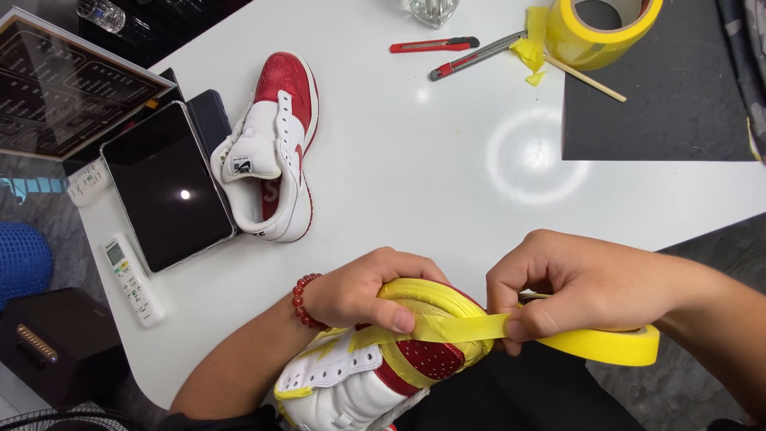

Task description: Apply masking tape to the sole and edges of a sneaker to prepare for painting or customization.

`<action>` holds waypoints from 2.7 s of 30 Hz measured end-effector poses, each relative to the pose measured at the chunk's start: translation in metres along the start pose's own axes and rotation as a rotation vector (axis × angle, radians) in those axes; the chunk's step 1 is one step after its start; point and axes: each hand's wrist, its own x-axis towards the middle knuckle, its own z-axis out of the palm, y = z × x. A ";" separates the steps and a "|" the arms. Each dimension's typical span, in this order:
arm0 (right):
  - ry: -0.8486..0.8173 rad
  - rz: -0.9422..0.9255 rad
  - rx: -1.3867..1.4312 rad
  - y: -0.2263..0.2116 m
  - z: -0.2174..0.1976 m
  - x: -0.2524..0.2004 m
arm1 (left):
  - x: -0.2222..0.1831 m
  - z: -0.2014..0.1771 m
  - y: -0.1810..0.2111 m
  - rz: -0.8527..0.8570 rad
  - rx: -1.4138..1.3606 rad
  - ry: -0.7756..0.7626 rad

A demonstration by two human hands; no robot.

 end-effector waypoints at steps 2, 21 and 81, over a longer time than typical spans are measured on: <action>-0.028 -0.035 0.027 0.009 0.000 0.004 | 0.002 0.004 -0.004 -0.009 -0.072 0.014; -0.017 0.047 0.087 0.071 -0.020 0.043 | 0.023 -0.021 -0.041 -0.203 0.281 0.109; 0.354 0.036 -0.125 0.038 0.023 0.010 | 0.048 0.035 0.002 -0.174 0.878 0.363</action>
